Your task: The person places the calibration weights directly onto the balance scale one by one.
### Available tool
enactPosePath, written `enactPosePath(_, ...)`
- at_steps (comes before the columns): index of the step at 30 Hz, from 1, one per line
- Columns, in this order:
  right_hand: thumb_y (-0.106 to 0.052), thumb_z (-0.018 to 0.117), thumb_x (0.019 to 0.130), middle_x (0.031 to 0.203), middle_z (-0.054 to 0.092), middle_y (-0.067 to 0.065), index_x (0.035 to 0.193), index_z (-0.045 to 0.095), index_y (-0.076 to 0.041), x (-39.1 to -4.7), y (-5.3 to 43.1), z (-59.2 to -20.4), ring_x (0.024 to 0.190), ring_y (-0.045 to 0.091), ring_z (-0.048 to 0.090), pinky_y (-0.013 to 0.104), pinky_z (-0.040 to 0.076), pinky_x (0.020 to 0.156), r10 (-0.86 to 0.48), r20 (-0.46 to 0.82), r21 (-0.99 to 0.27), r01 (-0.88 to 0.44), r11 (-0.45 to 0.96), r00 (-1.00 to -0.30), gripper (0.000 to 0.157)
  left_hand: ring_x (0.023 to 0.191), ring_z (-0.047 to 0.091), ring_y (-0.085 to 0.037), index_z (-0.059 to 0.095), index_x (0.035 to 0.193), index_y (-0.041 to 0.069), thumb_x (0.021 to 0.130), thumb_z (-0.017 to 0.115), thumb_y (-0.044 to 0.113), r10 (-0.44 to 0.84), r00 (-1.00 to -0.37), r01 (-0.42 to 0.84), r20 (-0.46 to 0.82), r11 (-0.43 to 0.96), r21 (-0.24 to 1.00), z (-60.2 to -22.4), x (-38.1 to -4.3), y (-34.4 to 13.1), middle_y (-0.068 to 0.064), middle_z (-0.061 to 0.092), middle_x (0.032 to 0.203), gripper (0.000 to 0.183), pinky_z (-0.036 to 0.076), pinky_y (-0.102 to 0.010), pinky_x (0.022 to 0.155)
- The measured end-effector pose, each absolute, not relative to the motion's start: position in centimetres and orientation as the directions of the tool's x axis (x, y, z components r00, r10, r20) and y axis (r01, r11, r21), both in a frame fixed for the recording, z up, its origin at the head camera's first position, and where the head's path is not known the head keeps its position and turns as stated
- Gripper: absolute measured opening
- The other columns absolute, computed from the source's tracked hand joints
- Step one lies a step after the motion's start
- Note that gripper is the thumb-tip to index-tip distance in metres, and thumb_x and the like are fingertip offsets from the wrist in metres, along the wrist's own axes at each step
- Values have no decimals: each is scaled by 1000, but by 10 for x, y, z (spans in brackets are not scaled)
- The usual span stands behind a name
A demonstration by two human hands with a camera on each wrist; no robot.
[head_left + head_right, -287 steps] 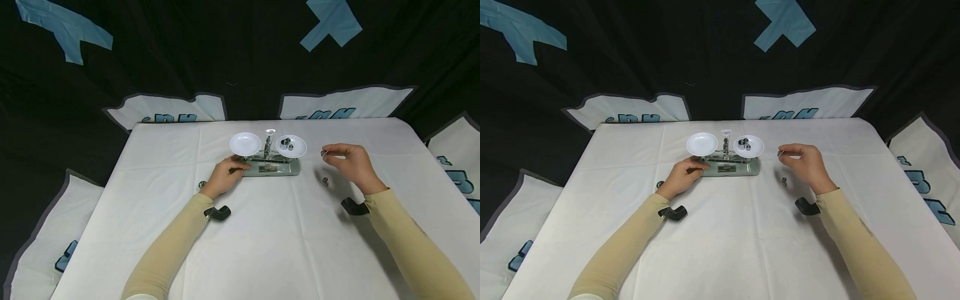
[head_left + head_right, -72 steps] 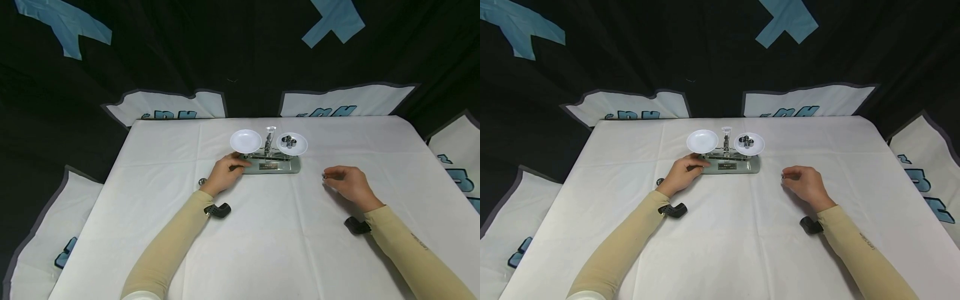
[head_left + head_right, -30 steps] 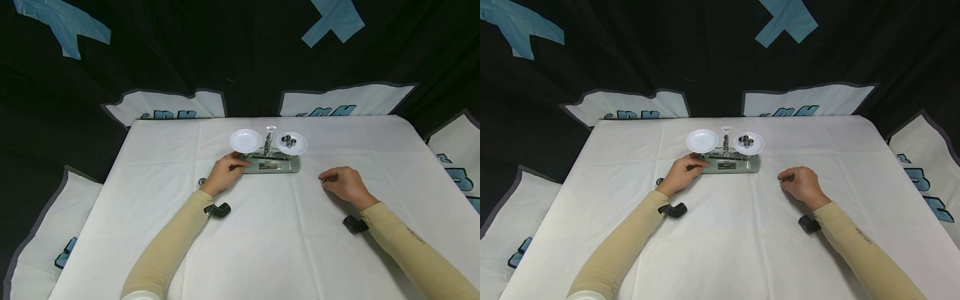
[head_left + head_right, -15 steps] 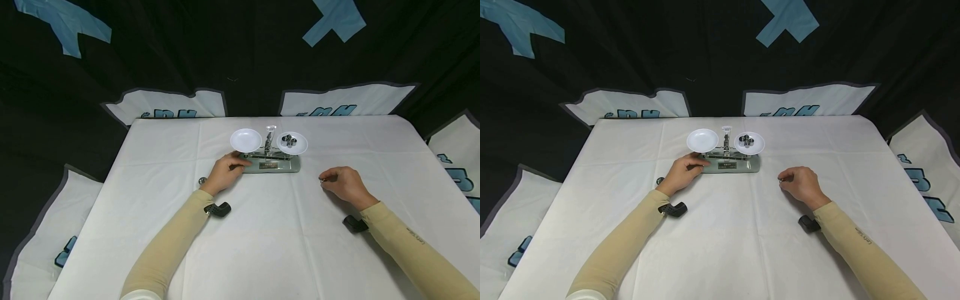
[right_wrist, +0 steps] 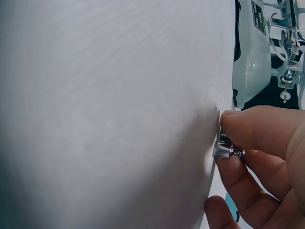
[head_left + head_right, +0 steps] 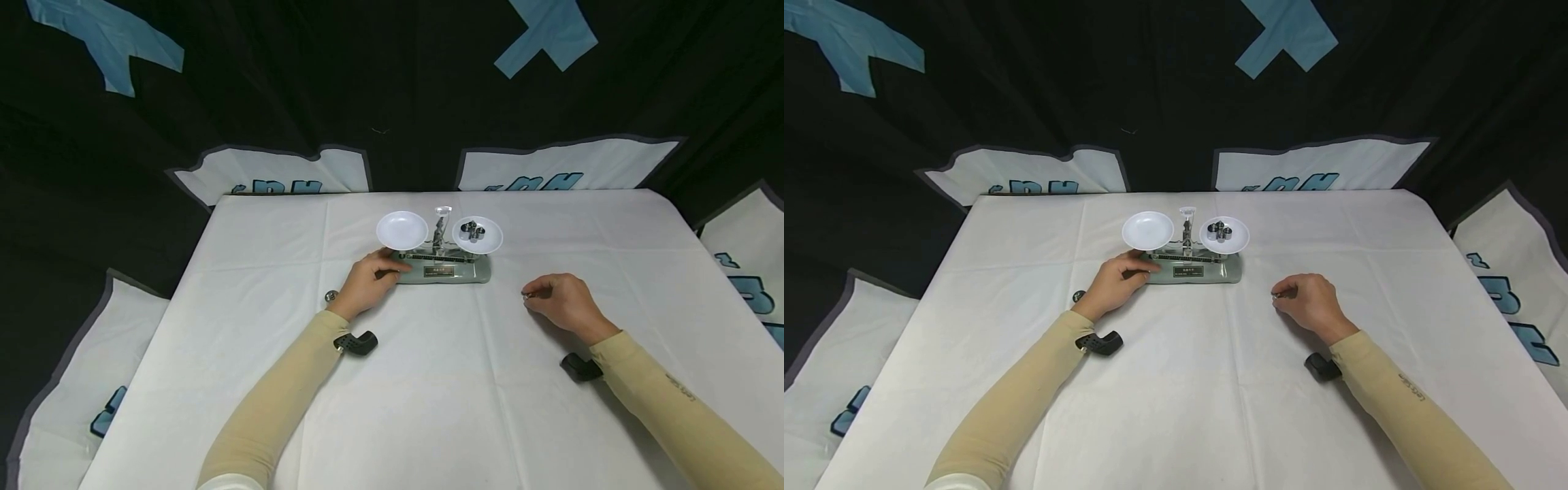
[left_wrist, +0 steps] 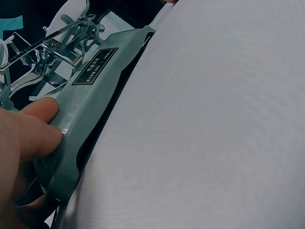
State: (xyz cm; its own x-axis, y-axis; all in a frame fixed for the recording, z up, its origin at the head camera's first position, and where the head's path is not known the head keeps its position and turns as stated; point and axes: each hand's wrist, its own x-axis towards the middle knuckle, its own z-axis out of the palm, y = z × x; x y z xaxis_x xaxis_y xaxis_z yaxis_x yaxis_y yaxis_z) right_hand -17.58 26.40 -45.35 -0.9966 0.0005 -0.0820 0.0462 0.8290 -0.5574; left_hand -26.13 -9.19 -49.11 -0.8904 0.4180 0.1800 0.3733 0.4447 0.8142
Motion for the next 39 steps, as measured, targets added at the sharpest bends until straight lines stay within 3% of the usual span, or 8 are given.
enactPosePath(5, -12, 73, 89, 102, 77, 17, 103, 77, -3, -175, 266, -454, 97, 32, 68, 39, 53, 81, -1, -79, -562, 44, 826, -997, 17, 151, 40, -32, 80, 108, 8, 94, 62, 7, 420, -890, 373, 177, 449, 812, -491, -261, -92, -16, 58, 148, 23, 31, -48, 126)
enactPosePath(13, -15, 70, 92, 100, 76, 19, 110, 74, 0, -174, 273, -442, 76, 17, 66, 26, 52, 62, 29, -129, -616, 102, 781, -991, 24, 151, 40, -32, 80, 109, 8, 94, 62, 7, 417, -893, 367, 172, 452, 813, -490, -260, -92, -16, 58, 148, 23, 32, -49, 126)
enactPosePath(17, -17, 70, 94, 108, 75, 21, 113, 74, -1, -175, 277, -434, 95, 27, 67, 28, 51, 70, 29, -98, -621, 84, 779, -995, 26, 151, 40, -33, 80, 109, 8, 94, 62, 6, 414, -895, 360, 165, 452, 816, -490, -260, -92, -16, 56, 150, 23, 32, -49, 125)
enactPosePath(21, -18, 67, 96, 117, 73, 23, 116, 73, -1, -177, 279, -425, 115, 38, 63, 41, 52, 87, 31, -58, -637, 61, 769, -998, 27, 151, 40, -33, 80, 109, 8, 94, 62, 6, 415, -894, 360, 165, 448, 818, -490, -260, -92, -17, 55, 151, 23, 32, -49, 125)
enactPosePath(28, -18, 69, 96, 121, 72, 23, 118, 72, -1, -183, 276, -416, 120, 38, 59, 53, 48, 97, 40, -22, -679, 44, 733, -999, 29, 151, 39, -34, 80, 109, 7, 94, 62, 6, 417, -893, 365, 172, 446, 817, -489, -259, -91, -17, 55, 151, 23, 32, -50, 126)
enactPosePath(32, -20, 70, 95, 122, 73, 22, 120, 72, -2, -187, 273, -410, 123, 37, 58, 47, 48, 95, 33, -9, -685, 30, 728, -999, 31, 151, 39, -34, 80, 109, 7, 94, 62, 7, 417, -894, 359, 163, 449, 818, -489, -259, -91, -17, 54, 151, 23, 31, -50, 126)
enactPosePath(39, -21, 71, 95, 120, 74, 20, 120, 73, -3, -198, 264, -396, 121, 30, 59, 20, 49, 80, 27, 40, -696, -8, 718, -999, 31, 152, 38, -34, 79, 109, 7, 94, 61, 6, 417, -895, 352, 156, 448, 822, -489, -259, -91, -18, 53, 153, 24, 30, -51, 126)
